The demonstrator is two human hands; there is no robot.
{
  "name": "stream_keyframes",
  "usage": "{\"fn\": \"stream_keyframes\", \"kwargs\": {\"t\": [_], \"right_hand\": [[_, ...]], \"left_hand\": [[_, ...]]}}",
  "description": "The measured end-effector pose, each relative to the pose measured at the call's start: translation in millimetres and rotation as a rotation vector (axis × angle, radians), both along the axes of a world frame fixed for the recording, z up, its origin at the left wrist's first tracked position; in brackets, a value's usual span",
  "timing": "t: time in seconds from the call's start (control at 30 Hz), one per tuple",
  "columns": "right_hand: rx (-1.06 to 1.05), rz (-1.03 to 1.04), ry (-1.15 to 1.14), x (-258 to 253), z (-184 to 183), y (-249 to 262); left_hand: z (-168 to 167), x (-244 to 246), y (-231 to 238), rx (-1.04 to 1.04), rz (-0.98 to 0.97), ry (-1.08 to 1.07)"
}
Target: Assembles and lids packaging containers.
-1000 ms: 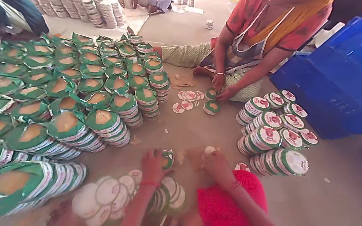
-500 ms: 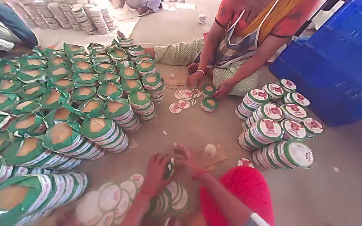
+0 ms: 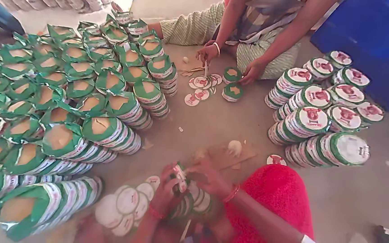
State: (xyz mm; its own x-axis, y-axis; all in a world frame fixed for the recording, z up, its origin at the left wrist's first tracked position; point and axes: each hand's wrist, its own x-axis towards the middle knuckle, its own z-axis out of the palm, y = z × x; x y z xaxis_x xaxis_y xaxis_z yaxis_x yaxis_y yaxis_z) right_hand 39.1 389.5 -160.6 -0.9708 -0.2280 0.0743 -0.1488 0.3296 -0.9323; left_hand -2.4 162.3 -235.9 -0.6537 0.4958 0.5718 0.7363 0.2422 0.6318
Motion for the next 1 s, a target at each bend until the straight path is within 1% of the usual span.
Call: {"fn": "stream_keyframes", "kwargs": {"t": [0.23,0.4,0.47,0.6,0.7,0.77,0.83,0.93,1.0], "right_hand": [[0.040,0.068,0.068,2,-8,-4],[0.098,0.086,0.048,3,-7,-5],[0.203,0.106,0.074,2,-4,-5],[0.514,0.127,0.154,0,12,-8],[0.628,0.150,0.140,0,22,-11],[0.620,0.154,0.126,-1,23,-12],[0.556,0.142,0.093,-2,21,-11],[0.447,0.104,0.102,-3,13,-8],[0.377,0.105,0.049,-4,11,-6]], "left_hand": [[-2,0,0,0.018,0.039,0.020],[-1,-1,0,0.007,0.020,0.029],[-1,-1,1,0.002,0.004,0.013],[-2,0,3,-0.053,-0.017,0.024],[-2,0,5,-0.074,0.000,0.036],[-2,0,5,-0.062,-0.006,0.030],[0,1,6,-0.058,-0.018,0.003],[7,1,8,-0.053,-0.039,-0.077],[9,2,9,-0.045,-0.039,-0.099]]}}
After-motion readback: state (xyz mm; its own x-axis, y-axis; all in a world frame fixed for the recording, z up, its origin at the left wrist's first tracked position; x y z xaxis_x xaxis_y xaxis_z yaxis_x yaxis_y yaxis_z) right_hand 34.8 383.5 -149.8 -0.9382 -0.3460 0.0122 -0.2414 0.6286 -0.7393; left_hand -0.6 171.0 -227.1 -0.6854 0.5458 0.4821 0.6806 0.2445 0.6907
